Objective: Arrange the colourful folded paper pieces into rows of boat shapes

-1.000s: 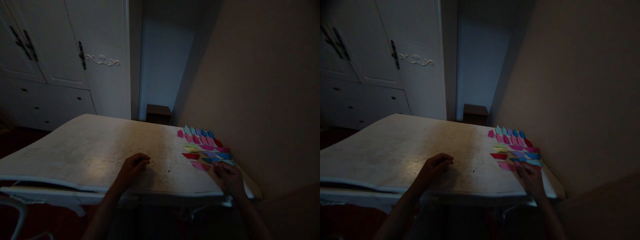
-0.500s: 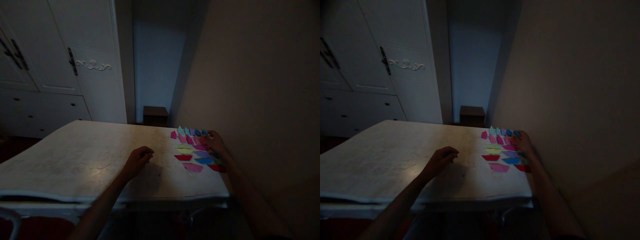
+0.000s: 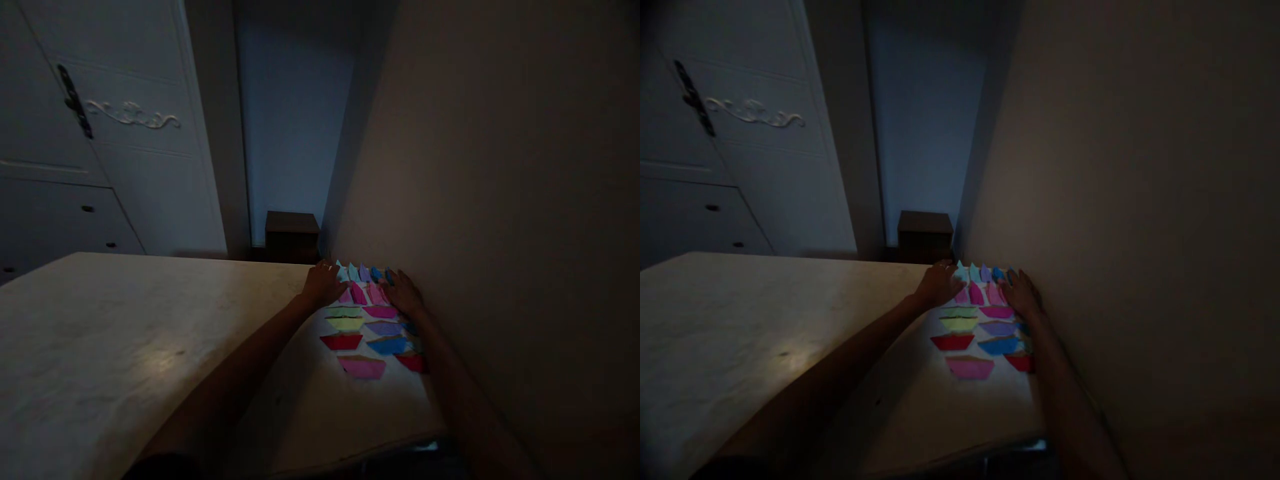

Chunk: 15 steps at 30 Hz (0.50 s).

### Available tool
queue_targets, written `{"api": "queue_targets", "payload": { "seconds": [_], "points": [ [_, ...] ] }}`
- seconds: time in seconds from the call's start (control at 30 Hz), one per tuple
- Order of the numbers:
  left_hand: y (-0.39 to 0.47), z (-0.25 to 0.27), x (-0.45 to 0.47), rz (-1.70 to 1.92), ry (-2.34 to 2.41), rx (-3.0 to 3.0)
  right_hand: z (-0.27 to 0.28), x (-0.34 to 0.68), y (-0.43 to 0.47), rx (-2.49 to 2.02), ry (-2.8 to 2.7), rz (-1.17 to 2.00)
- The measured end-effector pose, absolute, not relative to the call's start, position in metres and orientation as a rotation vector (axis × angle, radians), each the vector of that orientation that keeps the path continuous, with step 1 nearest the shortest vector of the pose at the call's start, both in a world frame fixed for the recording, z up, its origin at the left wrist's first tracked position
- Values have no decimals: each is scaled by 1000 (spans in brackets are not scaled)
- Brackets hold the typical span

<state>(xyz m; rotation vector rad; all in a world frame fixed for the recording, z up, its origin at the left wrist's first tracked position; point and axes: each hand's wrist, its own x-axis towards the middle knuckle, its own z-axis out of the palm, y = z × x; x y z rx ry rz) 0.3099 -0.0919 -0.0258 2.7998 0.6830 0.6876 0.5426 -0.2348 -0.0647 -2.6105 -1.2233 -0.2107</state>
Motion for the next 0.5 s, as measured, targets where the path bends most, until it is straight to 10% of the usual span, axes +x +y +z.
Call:
{"api": "queue_targets", "payload": {
  "seconds": [0.5],
  "points": [
    [-88,-52,371,450,378,2902,-67,529,-231,-2687,-1446,-188]
  ]
}}
